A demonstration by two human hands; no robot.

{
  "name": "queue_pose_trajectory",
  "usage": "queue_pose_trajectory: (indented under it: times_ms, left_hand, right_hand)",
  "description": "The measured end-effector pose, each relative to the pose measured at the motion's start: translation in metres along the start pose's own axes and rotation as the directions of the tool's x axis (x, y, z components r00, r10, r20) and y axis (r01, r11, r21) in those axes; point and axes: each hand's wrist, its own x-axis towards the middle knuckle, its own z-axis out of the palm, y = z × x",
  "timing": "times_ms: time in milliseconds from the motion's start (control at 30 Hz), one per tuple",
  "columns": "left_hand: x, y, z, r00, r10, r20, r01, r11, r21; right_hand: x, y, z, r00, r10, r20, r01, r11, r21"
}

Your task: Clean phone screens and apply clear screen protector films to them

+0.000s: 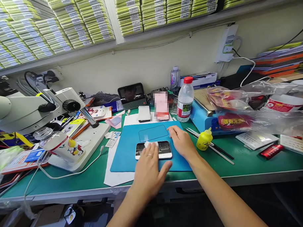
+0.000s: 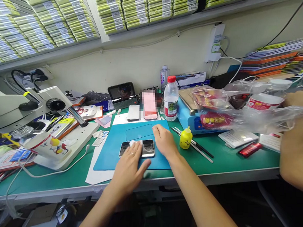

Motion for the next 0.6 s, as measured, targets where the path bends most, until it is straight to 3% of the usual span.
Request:
queue_pose_trajectory:
  times_ms: [133, 267, 400, 600]
  left_hand:
    - [0.027, 0.040, 0.007, 0.993, 0.115, 0.030, -0.113, 0.992, -0.058]
    - [0.021, 0.048, 0.005, 0.990, 0.122, 0.077, -0.114, 0.989, -0.099]
    - [-0.011, 0.030, -0.003, 0.986, 0.148, 0.082, -0.137, 0.983, -0.122]
    - [-0.042, -0.025, -0.020, 0.997, 0.053, 0.051, -0.051, 0.998, -0.027]
  right_hand:
    - [0.000, 0.004, -0.001, 0.999, 0.005, -0.048, -0.004, 1.000, 0.011]
    - [-0.001, 0.004, -0.001, 0.998, 0.018, -0.058, -0.017, 1.000, 0.012]
    - [-0.001, 0.002, -0.001, 0.999, 0.016, -0.034, -0.016, 1.000, -0.006]
    - [0.001, 0.001, 0.001, 1.000, 0.025, 0.007, -0.025, 0.998, -0.050]
